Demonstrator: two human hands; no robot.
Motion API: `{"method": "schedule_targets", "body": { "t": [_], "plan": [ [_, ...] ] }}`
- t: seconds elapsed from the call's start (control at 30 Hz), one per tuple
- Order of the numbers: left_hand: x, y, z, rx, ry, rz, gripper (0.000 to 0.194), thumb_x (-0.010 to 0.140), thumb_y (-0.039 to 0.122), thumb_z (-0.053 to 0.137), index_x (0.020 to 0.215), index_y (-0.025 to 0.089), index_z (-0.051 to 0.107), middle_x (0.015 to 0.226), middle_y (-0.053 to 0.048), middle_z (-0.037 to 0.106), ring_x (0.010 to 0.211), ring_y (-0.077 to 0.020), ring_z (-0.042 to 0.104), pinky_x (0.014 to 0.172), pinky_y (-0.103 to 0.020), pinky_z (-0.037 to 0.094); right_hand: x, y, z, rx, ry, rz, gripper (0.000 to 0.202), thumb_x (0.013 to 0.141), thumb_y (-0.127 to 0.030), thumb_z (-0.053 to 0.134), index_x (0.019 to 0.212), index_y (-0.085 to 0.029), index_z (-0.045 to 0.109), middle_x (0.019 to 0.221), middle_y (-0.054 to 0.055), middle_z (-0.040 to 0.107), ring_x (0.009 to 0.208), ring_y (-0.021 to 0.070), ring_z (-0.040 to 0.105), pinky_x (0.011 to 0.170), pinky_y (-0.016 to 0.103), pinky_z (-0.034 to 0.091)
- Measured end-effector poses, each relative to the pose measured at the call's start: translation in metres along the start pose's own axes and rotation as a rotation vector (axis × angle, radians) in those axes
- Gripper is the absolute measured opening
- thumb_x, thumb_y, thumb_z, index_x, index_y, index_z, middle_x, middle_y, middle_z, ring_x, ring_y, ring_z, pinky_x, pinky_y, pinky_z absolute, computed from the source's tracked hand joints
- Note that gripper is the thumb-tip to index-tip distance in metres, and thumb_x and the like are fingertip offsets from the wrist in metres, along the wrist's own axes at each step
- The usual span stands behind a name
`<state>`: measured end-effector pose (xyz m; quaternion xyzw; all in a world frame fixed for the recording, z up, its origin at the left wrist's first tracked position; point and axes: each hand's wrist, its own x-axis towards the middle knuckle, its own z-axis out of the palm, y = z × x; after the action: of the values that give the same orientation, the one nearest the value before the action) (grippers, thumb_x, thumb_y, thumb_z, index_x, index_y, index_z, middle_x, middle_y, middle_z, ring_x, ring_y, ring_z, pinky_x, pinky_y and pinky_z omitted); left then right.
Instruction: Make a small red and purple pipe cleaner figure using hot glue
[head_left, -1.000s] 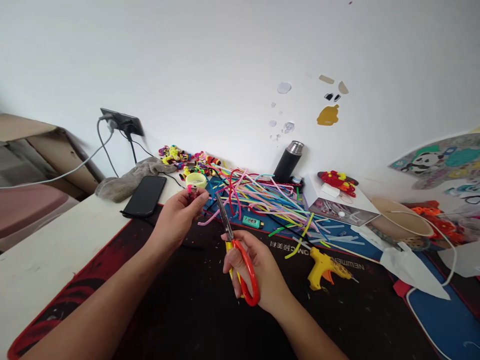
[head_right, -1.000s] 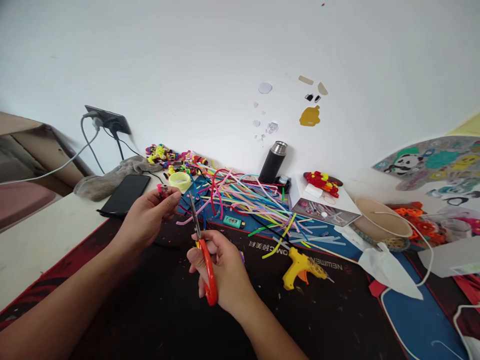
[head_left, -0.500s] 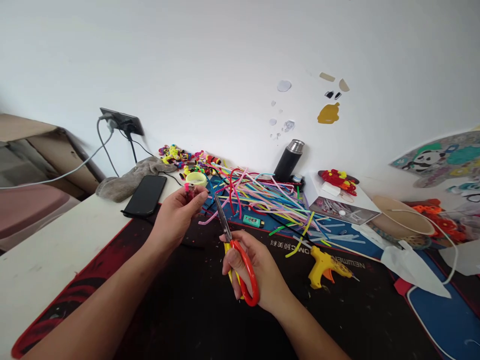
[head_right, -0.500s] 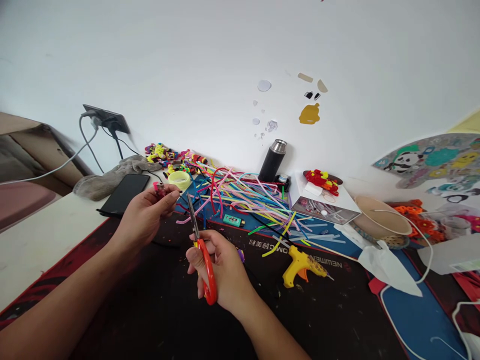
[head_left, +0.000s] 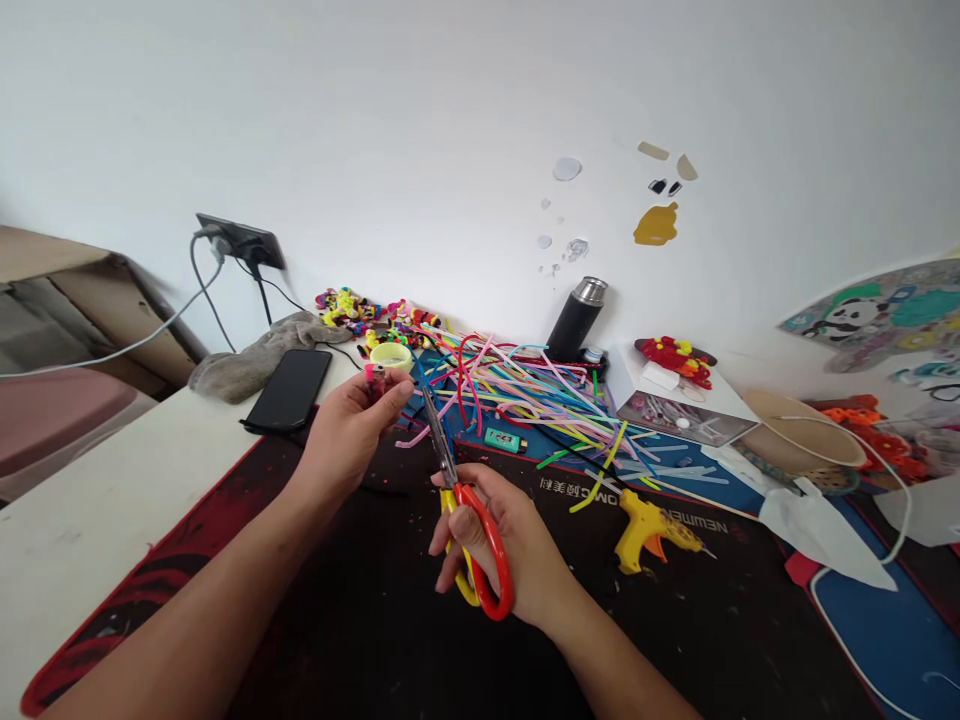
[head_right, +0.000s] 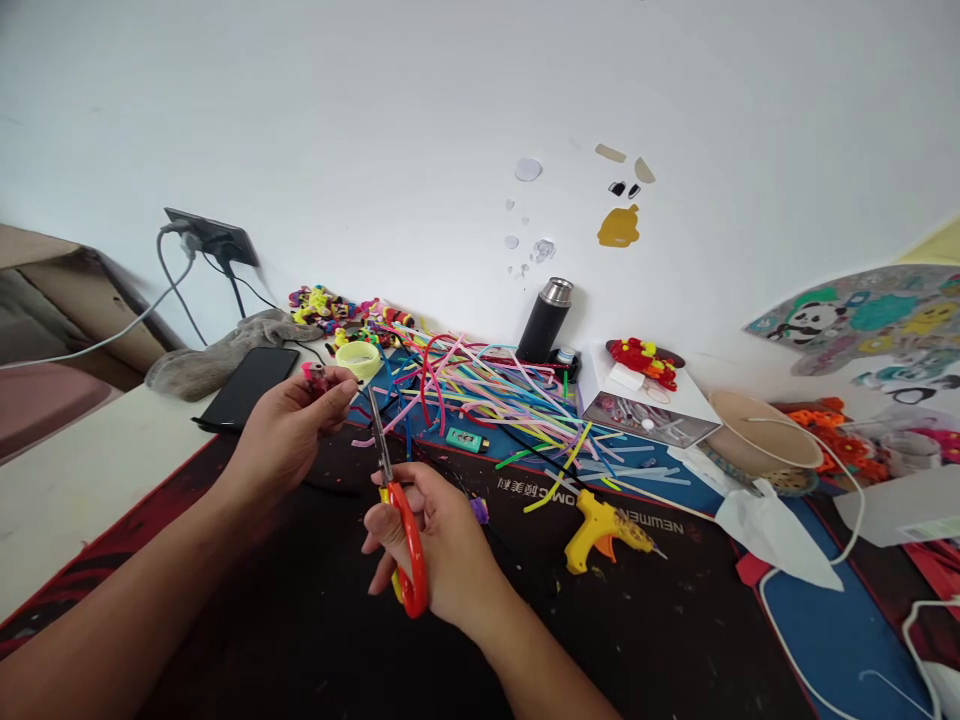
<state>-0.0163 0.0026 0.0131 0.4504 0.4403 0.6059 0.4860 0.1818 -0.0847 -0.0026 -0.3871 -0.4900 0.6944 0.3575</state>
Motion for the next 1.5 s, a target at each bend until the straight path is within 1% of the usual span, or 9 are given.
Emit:
{"method": "schedule_targets", "body": {
  "t": [0.17,0.4,0.57,0.73,0.97,1.13,1.23,1.37,1.5],
  "plan": [
    [-0.0008,0.0022,0.0016,-0.007,0.005,-0.009,0.036,0.072,0.044,0.095,0.086,0.019,0.073,0.065,0.006,0.05,0.056,-0.0104,0.036,0.052,-0.025,0.024,0.0002,0.001,0.0024,0.011,-0.012,-0.003,0.094,0.073,-0.092,0.084,0.131,-0.021,0.062,0.085,0.001,0.075,0.063,0.0203,0.077,0.06,0.029,0.05],
    [-0.0007,0.0012,-0.0004,-0.003,-0.003,-0.003,0.033,0.075,0.042,0.094,0.088,0.019,0.075,0.066,0.006,0.05,0.057,-0.0111,0.037,0.052,-0.025,0.025,-0.0017,-0.0004,0.0045,0.026,0.003,0.001,0.098,0.07,-0.093,0.085,0.134,-0.022,0.061,0.089,0.004,0.076,0.074,0.0246,0.08,0.066,0.032,0.051],
    [-0.0016,0.0011,0.0001,-0.012,-0.005,0.0,0.032,0.076,0.042,0.094,0.086,0.019,0.074,0.066,0.006,0.05,0.057,-0.0109,0.036,0.052,-0.025,0.025,-0.0041,0.0008,0.0045,0.053,-0.028,0.003,0.098,0.071,-0.087,0.09,0.138,-0.023,0.062,0.096,0.007,0.079,0.082,0.0274,0.082,0.071,0.035,0.053],
    [-0.0027,0.0038,0.0022,0.006,0.003,-0.005,0.035,0.073,0.044,0.094,0.087,0.02,0.073,0.066,0.006,0.05,0.057,-0.0114,0.037,0.052,-0.026,0.024,-0.0048,0.0008,0.0037,0.044,-0.065,-0.007,0.097,0.071,-0.083,0.092,0.142,-0.024,0.062,0.099,0.008,0.081,0.094,0.0298,0.084,0.087,0.043,0.059],
    [-0.003,0.0031,0.0008,0.0,0.009,0.007,0.034,0.074,0.043,0.095,0.086,0.019,0.075,0.066,0.005,0.051,0.058,-0.011,0.039,0.052,-0.024,0.028,-0.005,0.0002,0.0038,0.038,-0.08,-0.002,0.103,0.07,-0.086,0.089,0.145,-0.023,0.059,0.102,0.009,0.081,0.097,0.0317,0.085,0.092,0.046,0.061],
    [-0.003,0.0027,0.0018,-0.026,0.012,0.007,0.035,0.073,0.042,0.098,0.086,0.019,0.075,0.066,0.005,0.051,0.058,-0.0103,0.038,0.052,-0.023,0.028,-0.0031,0.0038,0.0031,0.074,-0.095,0.017,0.101,0.071,-0.078,0.096,0.146,-0.022,0.057,0.101,0.008,0.081,0.094,0.0299,0.085,0.09,0.043,0.061],
    [-0.003,0.003,0.0022,-0.042,0.012,0.001,0.037,0.072,0.042,0.099,0.085,0.018,0.074,0.067,0.005,0.052,0.058,-0.0097,0.038,0.052,-0.023,0.027,-0.0037,0.0025,0.0034,0.089,-0.092,0.045,0.101,0.07,-0.074,0.099,0.146,-0.023,0.057,0.101,0.008,0.081,0.094,0.0307,0.085,0.091,0.045,0.061],
    [-0.0022,0.001,0.0004,-0.05,-0.003,0.003,0.035,0.076,0.043,0.097,0.087,0.019,0.074,0.068,0.005,0.051,0.058,-0.0099,0.038,0.052,-0.023,0.026,-0.0068,-0.0035,0.0046,0.067,-0.107,0.042,0.11,0.068,-0.081,0.096,0.15,-0.021,0.054,0.105,0.012,0.081,0.096,0.0328,0.085,0.094,0.051,0.061],
    [-0.0016,-0.0006,-0.0005,-0.052,-0.009,0.009,0.034,0.077,0.043,0.096,0.087,0.019,0.073,0.068,0.005,0.051,0.058,-0.0103,0.038,0.053,-0.024,0.026,-0.0072,-0.0049,0.0043,0.057,-0.118,0.055,0.117,0.064,-0.085,0.094,0.151,-0.021,0.051,0.108,0.014,0.08,0.097,0.0326,0.084,0.092,0.047,0.061]
  ]
}}
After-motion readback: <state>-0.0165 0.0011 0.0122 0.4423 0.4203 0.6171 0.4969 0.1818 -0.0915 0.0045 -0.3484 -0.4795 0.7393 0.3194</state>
